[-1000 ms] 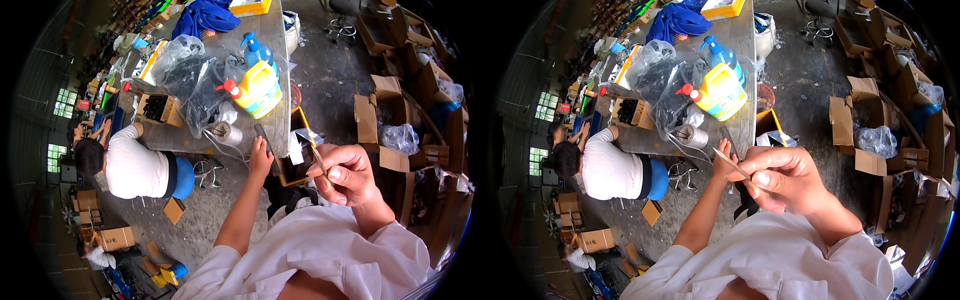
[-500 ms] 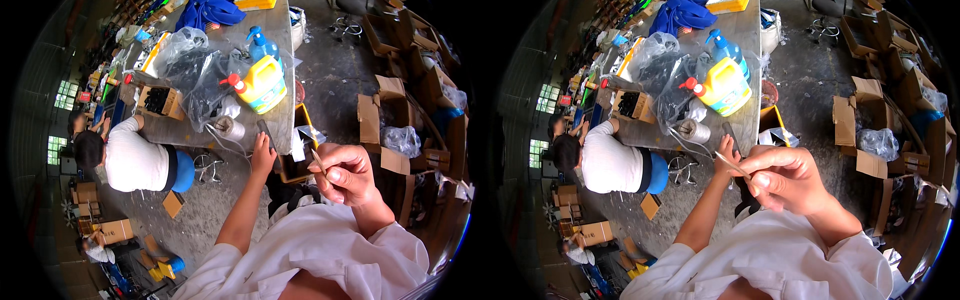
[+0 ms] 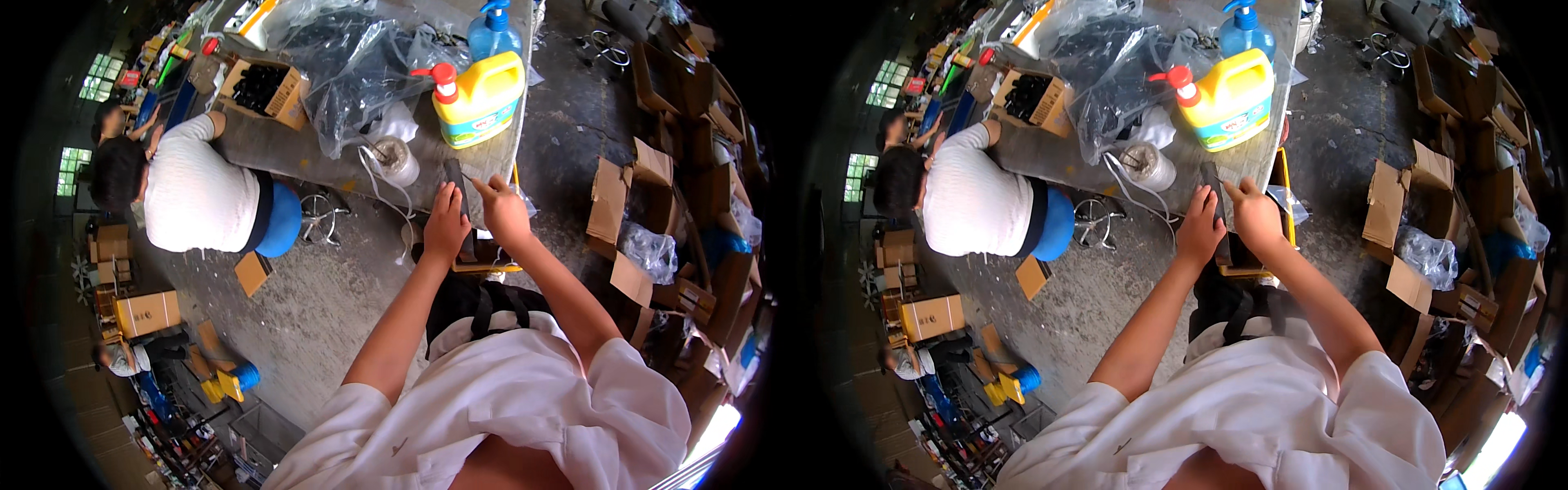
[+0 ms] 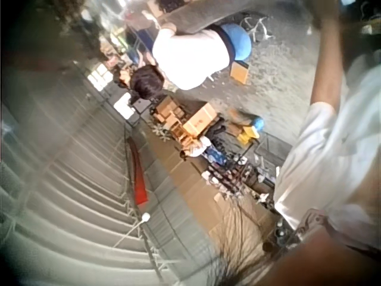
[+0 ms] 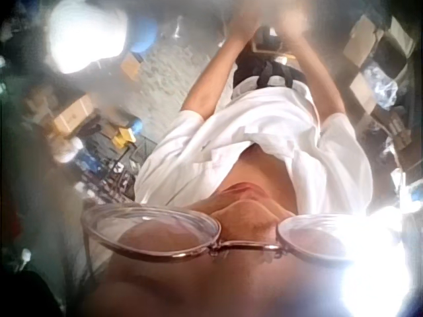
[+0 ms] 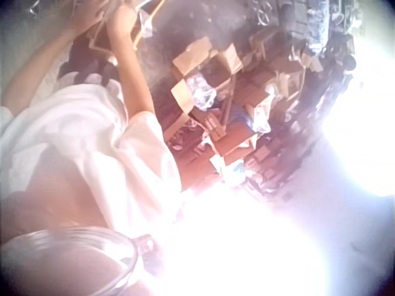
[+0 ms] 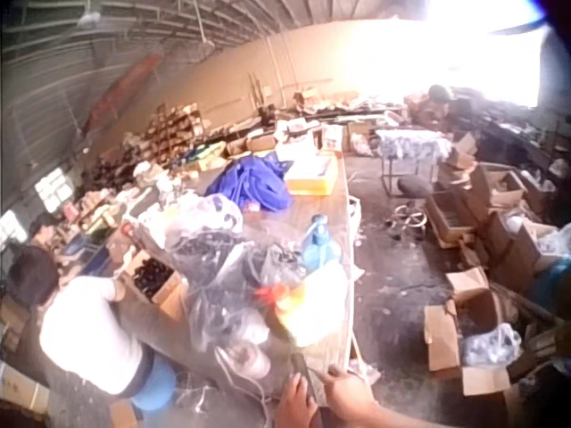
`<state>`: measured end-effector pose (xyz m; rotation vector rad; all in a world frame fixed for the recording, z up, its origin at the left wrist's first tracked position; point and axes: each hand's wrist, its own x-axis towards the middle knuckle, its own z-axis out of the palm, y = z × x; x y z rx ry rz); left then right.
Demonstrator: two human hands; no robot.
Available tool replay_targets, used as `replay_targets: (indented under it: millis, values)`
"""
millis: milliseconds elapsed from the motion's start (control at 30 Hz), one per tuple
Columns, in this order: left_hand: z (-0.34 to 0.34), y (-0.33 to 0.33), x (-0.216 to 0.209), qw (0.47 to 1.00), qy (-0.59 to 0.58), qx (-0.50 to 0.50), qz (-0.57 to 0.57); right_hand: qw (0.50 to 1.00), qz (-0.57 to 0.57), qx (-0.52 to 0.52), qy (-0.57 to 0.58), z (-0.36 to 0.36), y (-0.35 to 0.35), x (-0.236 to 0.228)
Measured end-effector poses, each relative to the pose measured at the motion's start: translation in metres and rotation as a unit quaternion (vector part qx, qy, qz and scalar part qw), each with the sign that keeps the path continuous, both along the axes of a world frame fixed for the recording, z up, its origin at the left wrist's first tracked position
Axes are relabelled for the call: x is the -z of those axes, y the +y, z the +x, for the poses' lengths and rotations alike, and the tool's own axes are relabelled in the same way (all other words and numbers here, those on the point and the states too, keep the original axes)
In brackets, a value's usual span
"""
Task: The person sharpens a thin metal rod using a sanding block and a metal file on a workbench. They then walk to a large yellow cardboard box, write on it with a marker, and place the box on a digital scale.
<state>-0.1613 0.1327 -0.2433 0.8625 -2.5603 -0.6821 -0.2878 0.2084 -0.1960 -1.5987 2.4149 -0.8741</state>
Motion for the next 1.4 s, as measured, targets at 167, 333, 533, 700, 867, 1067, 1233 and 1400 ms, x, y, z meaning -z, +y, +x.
replay_targets:
  millis: [167,333,533,700,867,1067,1233,1400]
  values:
    - [0.002,-0.002,0.001,1.000,-0.022,0.002,0.022,0.994,0.087,-0.003,0.068,0.015,-0.028,0.034]
    - [0.001,-0.003,0.000,1.000,-0.008,-0.012,0.025,0.991,0.111,0.013,0.079,0.012,-0.046,0.049]
    - [0.003,-0.005,0.003,1.000,0.002,-0.002,0.008,0.992,0.103,-0.004,0.069,0.023,-0.022,0.046]
    - [0.001,-0.005,0.001,1.000,0.010,0.000,0.007,0.993,0.100,0.017,0.055,0.009,-0.043,0.044]
    - [0.002,-0.005,0.005,1.000,0.012,0.000,-0.003,0.996,0.087,0.022,0.018,0.024,-0.022,0.045]
    - [0.000,-0.003,0.002,1.000,-0.002,-0.004,-0.002,0.993,0.110,0.023,0.047,0.007,-0.037,0.038]
    - [0.003,-0.005,0.002,1.000,-0.008,-0.001,-0.005,0.996,0.074,0.015,0.046,0.020,-0.022,0.052]
    - [0.000,-0.003,0.000,1.000,0.000,0.001,0.006,0.992,0.111,0.005,0.055,0.010,-0.025,0.045]
